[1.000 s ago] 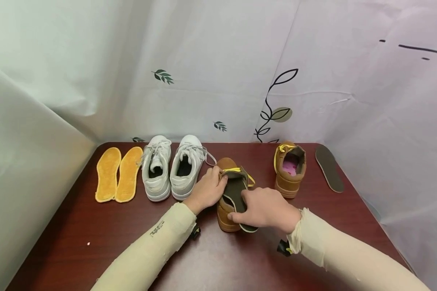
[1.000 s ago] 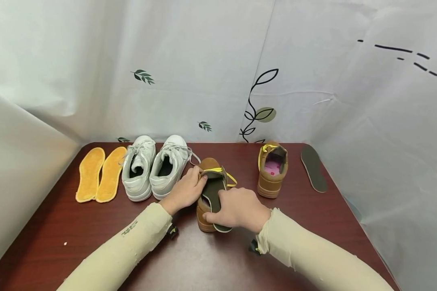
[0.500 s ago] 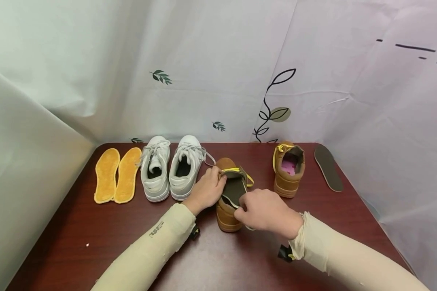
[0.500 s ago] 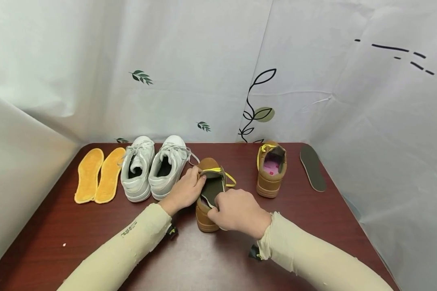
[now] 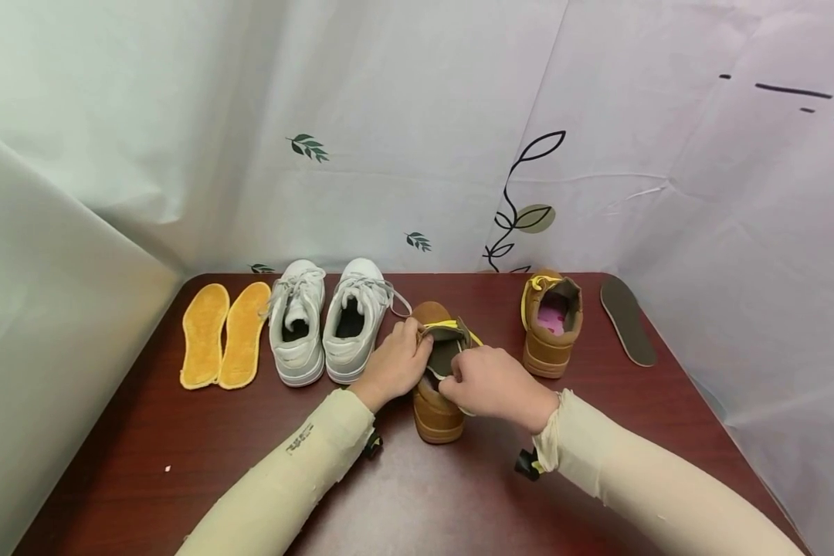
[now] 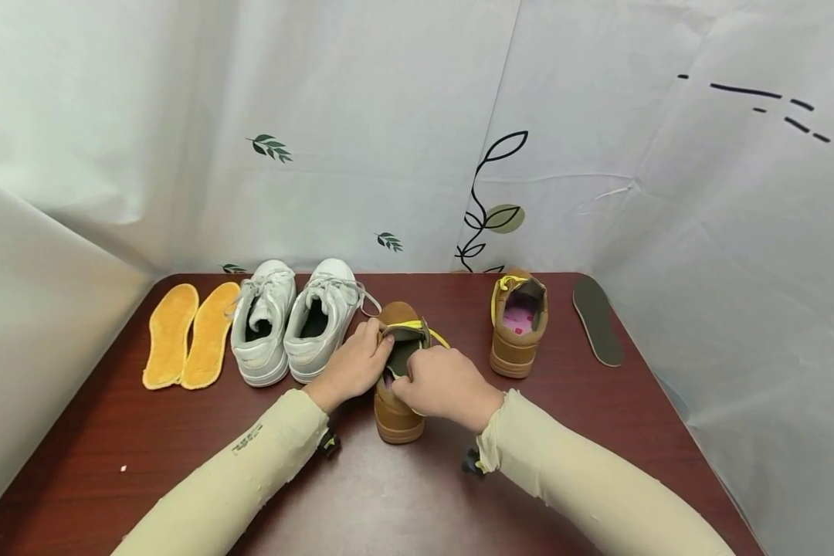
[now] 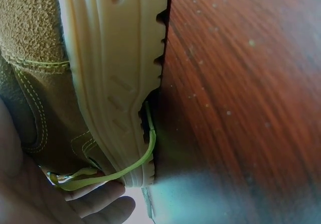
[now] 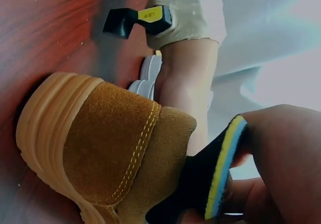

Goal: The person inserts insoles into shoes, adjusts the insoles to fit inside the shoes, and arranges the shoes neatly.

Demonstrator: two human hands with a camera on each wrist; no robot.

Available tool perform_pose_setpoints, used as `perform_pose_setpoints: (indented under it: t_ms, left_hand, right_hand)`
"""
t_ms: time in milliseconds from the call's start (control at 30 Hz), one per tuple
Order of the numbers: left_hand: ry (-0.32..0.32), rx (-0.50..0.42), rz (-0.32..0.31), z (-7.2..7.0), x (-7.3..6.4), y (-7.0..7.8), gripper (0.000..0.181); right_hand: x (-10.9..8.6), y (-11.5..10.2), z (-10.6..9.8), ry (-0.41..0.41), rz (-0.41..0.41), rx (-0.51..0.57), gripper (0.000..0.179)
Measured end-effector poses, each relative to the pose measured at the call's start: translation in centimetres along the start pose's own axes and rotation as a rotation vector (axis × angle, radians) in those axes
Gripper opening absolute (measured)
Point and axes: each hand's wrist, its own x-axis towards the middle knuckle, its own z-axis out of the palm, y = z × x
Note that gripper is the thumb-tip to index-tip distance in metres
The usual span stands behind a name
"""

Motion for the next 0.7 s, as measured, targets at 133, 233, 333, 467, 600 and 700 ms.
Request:
perform_pose_setpoints:
  t_ms: [133,233,333,467,600,700]
  left_hand:
    - [0.006,0.002,0.005,0.1,0.0,-0.1,0.033]
    - [0.009,0.008,0.003,0.2,0.0,-0.1,0.033]
    - [0.012,0.012,0.003,0.2,0.1,-0.1,0.033]
    - [0.005,0.012,0.0,0.2,0.1,-0.1,0.034]
    - [-0.004,0.007,-0.004,0.1,0.0,-0.1,0.034]
    - [-0.004,0.008,-0.002,0.1,0.0,-0.1,0.035]
  right_hand:
    - [-0.3,-0.1,0.3,0.0,0.008,-0.046,0.035]
    - [-0.9,-0.1,0.5,-0.003,0.014,-0.109,0.039]
    - [-1.6,-0.1,0.5,0.002,0.013,-0.159,0.041]
    - [-2.4,-0.2,0.4,0.023,-0.001,-0.169,0.04]
    - [-2.7,-0.4,0.3,0.053,-0.032,-0.145,0.034]
    - [-2.8,-0.4,0.2,0.079,-0.068,-0.121,0.03]
